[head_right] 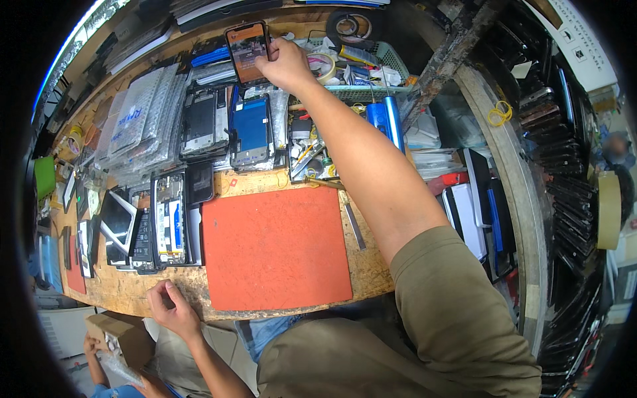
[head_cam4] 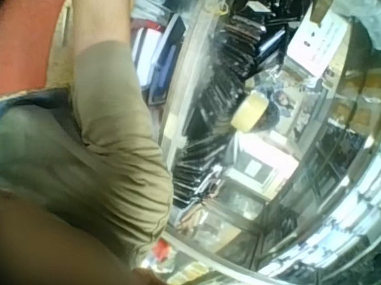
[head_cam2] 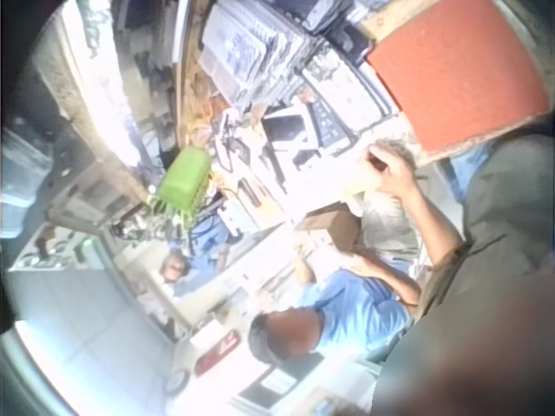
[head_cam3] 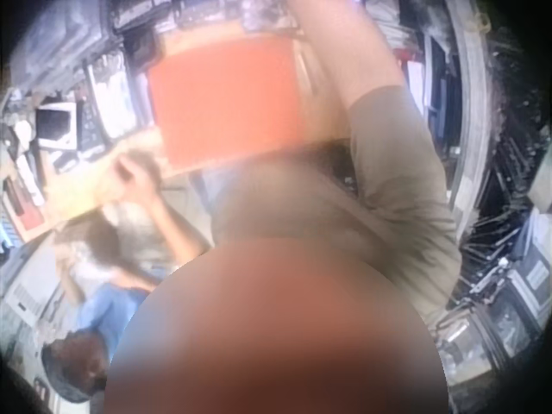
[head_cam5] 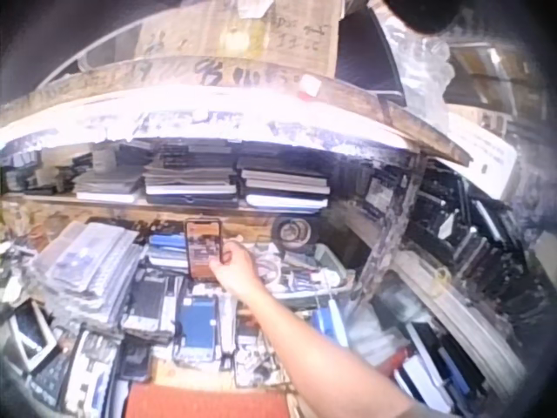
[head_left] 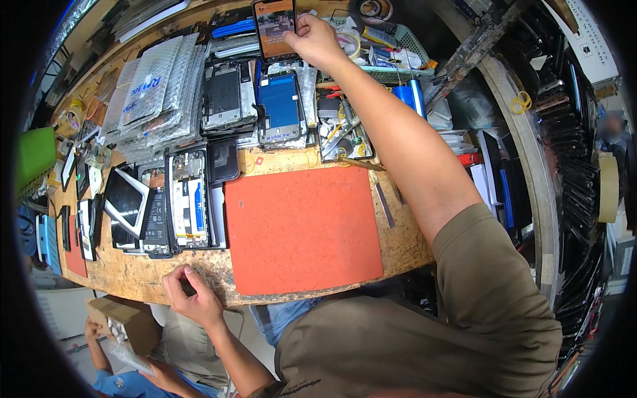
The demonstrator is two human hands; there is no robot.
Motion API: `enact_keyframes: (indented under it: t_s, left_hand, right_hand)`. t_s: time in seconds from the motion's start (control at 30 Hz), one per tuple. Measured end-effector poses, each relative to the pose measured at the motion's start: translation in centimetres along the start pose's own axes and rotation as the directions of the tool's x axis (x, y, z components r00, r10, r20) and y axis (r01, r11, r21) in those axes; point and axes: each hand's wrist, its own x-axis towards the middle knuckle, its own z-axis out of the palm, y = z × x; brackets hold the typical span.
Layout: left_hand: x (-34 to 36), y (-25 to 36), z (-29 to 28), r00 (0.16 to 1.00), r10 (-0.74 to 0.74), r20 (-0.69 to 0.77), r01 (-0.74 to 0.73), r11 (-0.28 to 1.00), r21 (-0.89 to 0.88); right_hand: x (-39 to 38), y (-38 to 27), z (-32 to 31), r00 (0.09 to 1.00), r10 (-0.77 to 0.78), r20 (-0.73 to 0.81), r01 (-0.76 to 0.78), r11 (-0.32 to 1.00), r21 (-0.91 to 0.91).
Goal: The person disassembles a smartphone using a screwdriver and a metal prying tool. They remove the screws, pry open the casing, and separate the screen from the body. The person then removes the battery and places the components on the table.
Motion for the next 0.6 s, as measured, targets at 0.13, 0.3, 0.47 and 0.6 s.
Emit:
enact_keyframes:
  t_s: [0.13, 0.3, 0.47, 0.6]
  left_hand:
    - [0.1, 0.1, 0.1, 1.000, 0.010, -0.012, -0.010, 1.000, -0.006]
    - [0.0, 0.1, 0.1, 1.000, -0.015, -0.006, 0.015, 1.000, -0.027]
    - [0.1, 0.0, 0.1, 0.999, 0.036, -0.003, -0.036, 0.999, 0.003]
    - [0.2, 0.2, 0.0, 1.000, 0.009, 0.000, -0.009, 1.000, -0.004]
  right_hand:
    - [0.1, 0.3, 0.0, 1.000, 0.001, -0.005, -0.001, 1.000, 0.008]
    - [0.4, 0.8, 0.3, 0.999, -0.034, 0.031, 0.033, 0.999, 0.031]
    - [0.2, 0.6, 0.2, 1.000, -0.013, 0.021, 0.013, 1.000, 0.023]
    - [-0.1, -0.4, -0.1, 1.000, 0.026, -0.007, -0.026, 0.999, 0.040]
